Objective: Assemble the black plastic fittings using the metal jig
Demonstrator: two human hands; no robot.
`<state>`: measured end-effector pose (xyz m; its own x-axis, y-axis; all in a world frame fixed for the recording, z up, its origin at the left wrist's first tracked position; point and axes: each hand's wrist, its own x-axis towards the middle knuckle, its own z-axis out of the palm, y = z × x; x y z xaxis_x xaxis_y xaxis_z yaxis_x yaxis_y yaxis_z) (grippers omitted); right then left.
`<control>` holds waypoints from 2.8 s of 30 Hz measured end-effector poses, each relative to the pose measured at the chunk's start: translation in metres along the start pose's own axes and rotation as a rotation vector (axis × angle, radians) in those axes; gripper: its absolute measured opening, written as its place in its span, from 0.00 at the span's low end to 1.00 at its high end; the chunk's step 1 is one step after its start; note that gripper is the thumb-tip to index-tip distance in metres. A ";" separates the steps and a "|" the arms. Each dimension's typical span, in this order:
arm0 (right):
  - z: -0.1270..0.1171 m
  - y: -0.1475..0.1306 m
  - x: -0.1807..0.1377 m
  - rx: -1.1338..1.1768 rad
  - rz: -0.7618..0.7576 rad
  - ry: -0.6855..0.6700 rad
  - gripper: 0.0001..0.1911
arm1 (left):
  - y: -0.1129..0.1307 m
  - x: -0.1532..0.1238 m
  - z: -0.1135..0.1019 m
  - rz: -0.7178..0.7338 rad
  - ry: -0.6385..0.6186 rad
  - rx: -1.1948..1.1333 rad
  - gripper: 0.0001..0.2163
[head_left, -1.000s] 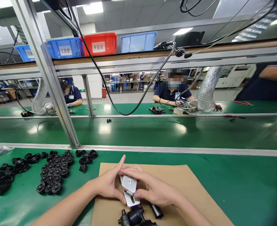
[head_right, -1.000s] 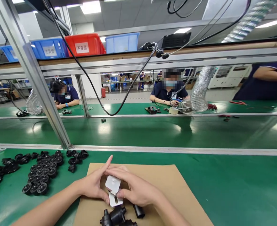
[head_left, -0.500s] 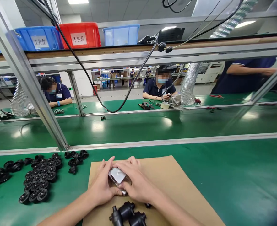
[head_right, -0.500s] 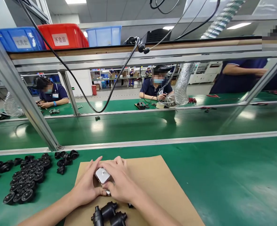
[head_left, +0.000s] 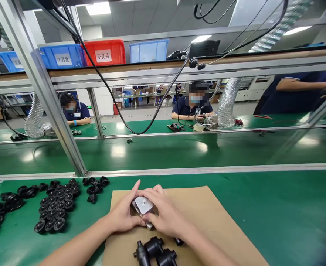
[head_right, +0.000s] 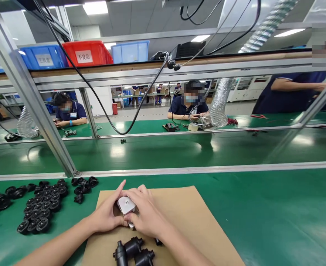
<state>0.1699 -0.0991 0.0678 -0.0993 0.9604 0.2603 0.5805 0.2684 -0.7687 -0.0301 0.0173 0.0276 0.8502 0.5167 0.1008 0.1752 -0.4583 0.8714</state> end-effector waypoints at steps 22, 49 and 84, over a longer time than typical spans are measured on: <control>-0.036 0.022 -0.007 -0.134 0.189 0.217 0.31 | -0.007 -0.002 0.015 0.119 0.278 0.186 0.51; -0.045 -0.006 -0.054 -0.636 0.325 0.027 0.14 | 0.019 -0.010 0.010 0.455 0.037 0.514 0.23; -0.028 0.055 -0.089 -0.638 0.232 0.134 0.44 | -0.014 -0.004 -0.011 0.221 -0.001 0.277 0.41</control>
<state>0.2329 -0.1722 0.0186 0.1617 0.9592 0.2321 0.9406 -0.0787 -0.3303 -0.0414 0.0295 0.0208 0.8829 0.3827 0.2721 0.1146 -0.7376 0.6655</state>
